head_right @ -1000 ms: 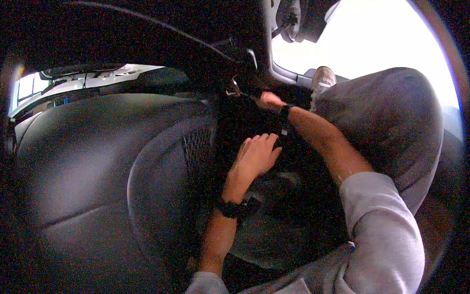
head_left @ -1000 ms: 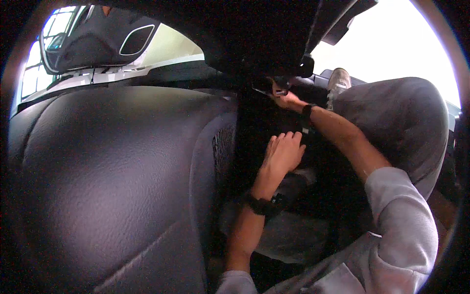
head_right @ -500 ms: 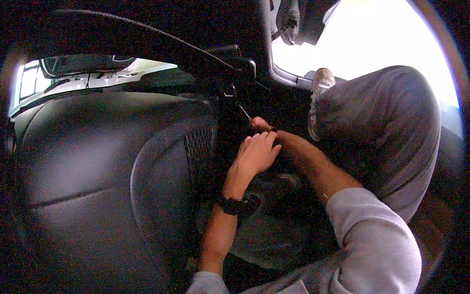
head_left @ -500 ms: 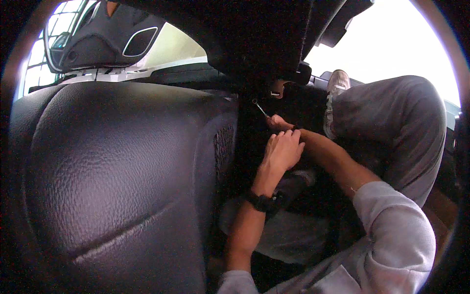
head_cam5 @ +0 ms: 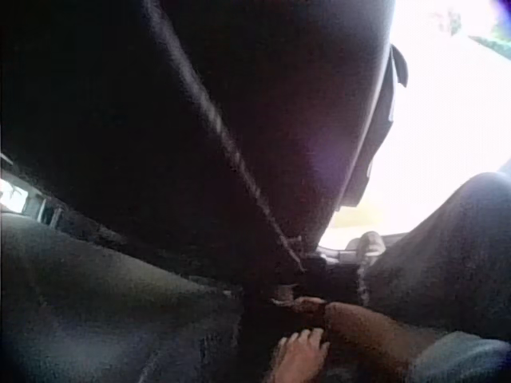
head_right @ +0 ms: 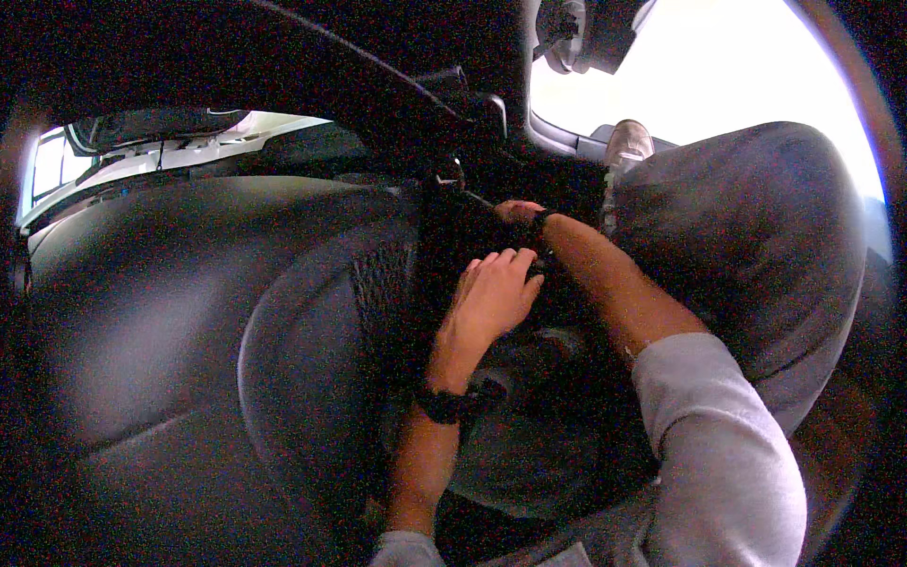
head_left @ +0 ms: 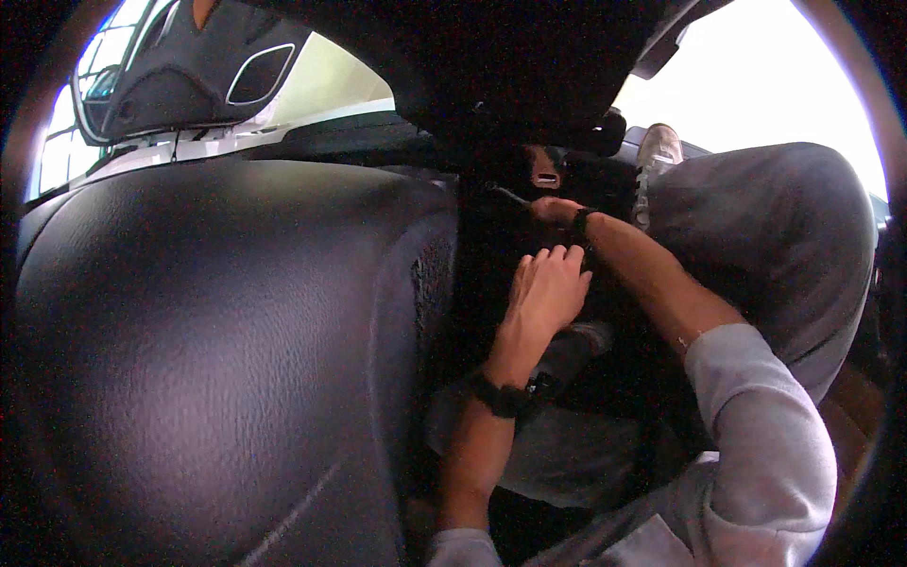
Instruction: Tightening or loosening bolts on the base of a car seat using a wrench.
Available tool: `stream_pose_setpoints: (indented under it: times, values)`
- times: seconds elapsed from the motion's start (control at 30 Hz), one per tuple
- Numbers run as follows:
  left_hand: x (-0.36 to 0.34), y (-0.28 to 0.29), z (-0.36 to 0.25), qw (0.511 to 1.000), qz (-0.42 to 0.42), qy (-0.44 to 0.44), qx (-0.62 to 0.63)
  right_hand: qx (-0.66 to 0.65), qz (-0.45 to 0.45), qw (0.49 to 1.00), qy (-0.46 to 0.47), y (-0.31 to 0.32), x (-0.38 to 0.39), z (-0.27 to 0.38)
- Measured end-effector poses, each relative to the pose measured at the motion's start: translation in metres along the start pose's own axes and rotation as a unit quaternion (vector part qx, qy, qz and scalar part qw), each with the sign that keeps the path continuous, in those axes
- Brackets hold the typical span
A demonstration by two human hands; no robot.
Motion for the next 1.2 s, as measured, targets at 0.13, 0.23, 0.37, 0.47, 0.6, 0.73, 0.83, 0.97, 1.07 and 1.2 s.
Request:
stream_pose_setpoints:
  times: [0.13, 0.23, 0.37, 0.47, 0.6, 0.73, 0.83, 0.97, 1.07, 1.2]
  values:
    - [0.027, 0.002, 0.042, 0.998, 0.005, 0.047, -0.046, -0.15, 0.196, 0.951, -0.185, 0.015, -0.08, 0.066]
    - [0.043, 0.017, 0.058, 0.994, 0.016, 0.074, -0.076, -0.313, 0.213, 0.877, -0.295, 0.072, -0.122, 0.081]
    - [0.011, -0.001, 0.008, 1.0, -0.013, -0.01, -0.007, -0.04, -0.049, 0.973, -0.221, 0.055, -0.03, -0.039]
    - [0.022, 0.003, 0.028, 0.999, 0.0, 0.03, -0.036, -0.067, -0.111, 0.968, -0.214, 0.049, -0.067, 0.003]
    - [0.008, -0.002, 0.005, 1.0, -0.003, -0.01, -0.018, -0.05, -0.05, 0.943, -0.325, 0.058, -0.012, -0.034]
    - [0.022, 0.005, 0.024, 0.999, 0.0, 0.01, -0.037, -0.09, -0.094, 0.957, -0.259, 0.094, -0.056, 0.032]
    - [0.03, 0.011, 0.034, 0.998, 0.0, 0.028, -0.048, -0.095, 0.031, 0.897, -0.431, 0.09, -0.068, 0.041]
    - [0.012, 0.002, 0.011, 1.0, -0.016, -0.01, -0.025, -0.113, -0.05, 0.942, -0.312, 0.089, -0.026, -0.006]
    - [0.026, 0.006, 0.029, 0.999, 0.005, 0.021, -0.044, -0.159, -0.036, 0.939, -0.304, 0.097, -0.057, 0.037]
    - [0.019, 0.002, 0.022, 0.999, 0.019, 0.017, -0.042, -0.146, 0.007, 0.931, -0.334, 0.097, -0.053, 0.03]
Point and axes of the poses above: each hand's wrist, its own x-axis away from the middle knuckle, its own y-axis out of the back of the hand, z = x × y, the point moved 5 cm from there along -x, towards the middle knuckle, and after that the axes turned 11 degrees about -y, right-handed, at the moved point
